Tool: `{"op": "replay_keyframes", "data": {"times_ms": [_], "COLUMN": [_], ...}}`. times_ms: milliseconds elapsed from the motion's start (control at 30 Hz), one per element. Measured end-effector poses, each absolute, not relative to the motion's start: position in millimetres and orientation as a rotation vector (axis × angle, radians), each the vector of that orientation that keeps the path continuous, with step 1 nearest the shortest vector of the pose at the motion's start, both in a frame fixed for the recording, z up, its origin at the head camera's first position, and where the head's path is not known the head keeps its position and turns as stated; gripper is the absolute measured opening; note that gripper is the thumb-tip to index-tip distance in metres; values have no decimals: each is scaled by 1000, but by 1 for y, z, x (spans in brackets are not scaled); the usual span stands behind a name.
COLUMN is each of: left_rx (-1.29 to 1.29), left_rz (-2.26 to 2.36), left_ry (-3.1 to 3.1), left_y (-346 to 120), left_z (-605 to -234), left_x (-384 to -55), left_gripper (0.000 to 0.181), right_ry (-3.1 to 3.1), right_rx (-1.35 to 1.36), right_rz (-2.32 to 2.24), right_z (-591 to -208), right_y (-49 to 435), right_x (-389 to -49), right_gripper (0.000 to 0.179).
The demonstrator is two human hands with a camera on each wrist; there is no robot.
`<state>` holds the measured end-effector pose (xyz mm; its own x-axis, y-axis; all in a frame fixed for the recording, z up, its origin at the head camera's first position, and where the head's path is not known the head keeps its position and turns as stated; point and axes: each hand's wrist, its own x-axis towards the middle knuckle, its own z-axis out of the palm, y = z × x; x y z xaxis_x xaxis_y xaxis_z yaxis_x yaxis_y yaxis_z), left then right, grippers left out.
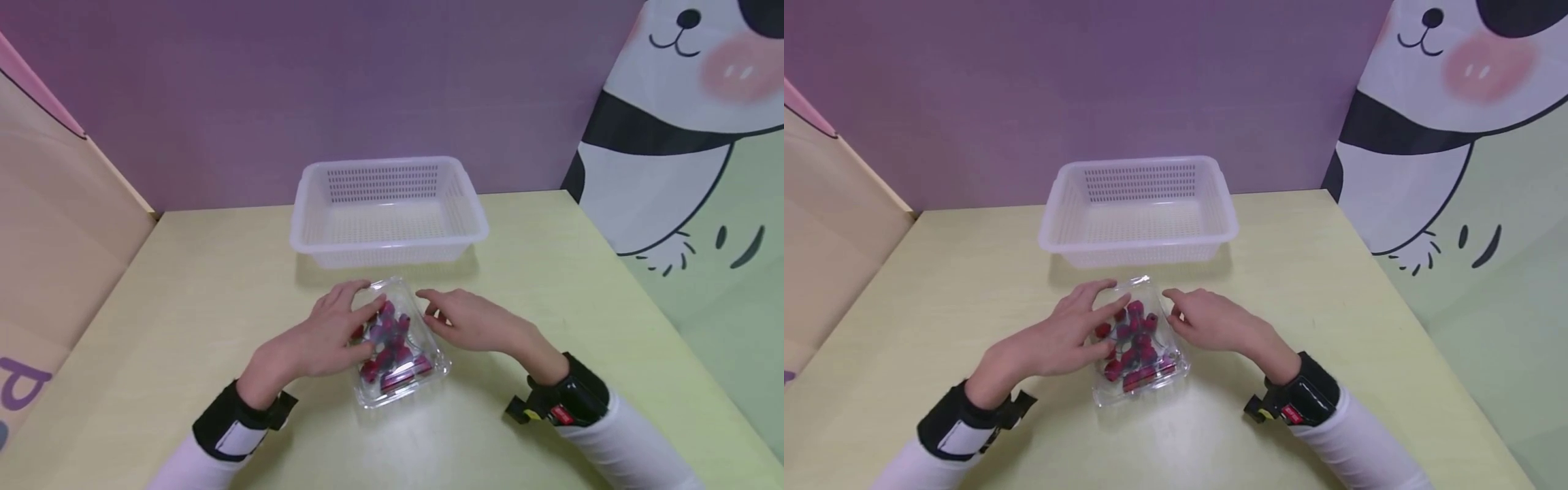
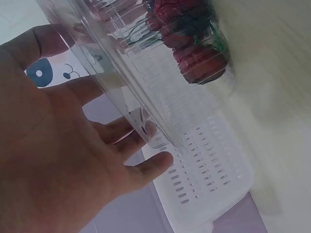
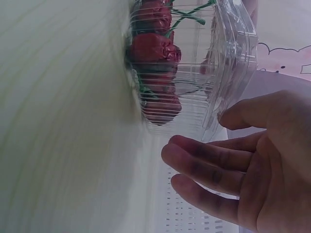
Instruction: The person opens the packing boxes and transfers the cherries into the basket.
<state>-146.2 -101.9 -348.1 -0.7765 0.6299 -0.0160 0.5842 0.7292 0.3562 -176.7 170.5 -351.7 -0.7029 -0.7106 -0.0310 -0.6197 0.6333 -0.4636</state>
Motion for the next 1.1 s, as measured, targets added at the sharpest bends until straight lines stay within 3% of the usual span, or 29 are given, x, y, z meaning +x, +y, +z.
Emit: {"op": "replay_keyframes", "data": {"times_ms": [400, 700, 1100], "left_rx": [1014, 1011, 1041], "left_rz": [473, 417, 428], "left_ry": [2740, 2718, 2681], "left_y": [-104, -101, -102], "left_z": [-344, -347, -346], "left_x": [-145, -145, -142], "left_gripper": [62, 113, 128], "right_ry": [2609, 2618, 2593], "right_rx": [-1039, -1056, -1003], "right_rz": [-629, -600, -594], "right_z": [-351, -353, -354], "right_y": [170, 172, 170], "right_x": [-175, -175, -174], "right_gripper": [50, 50, 53]}}
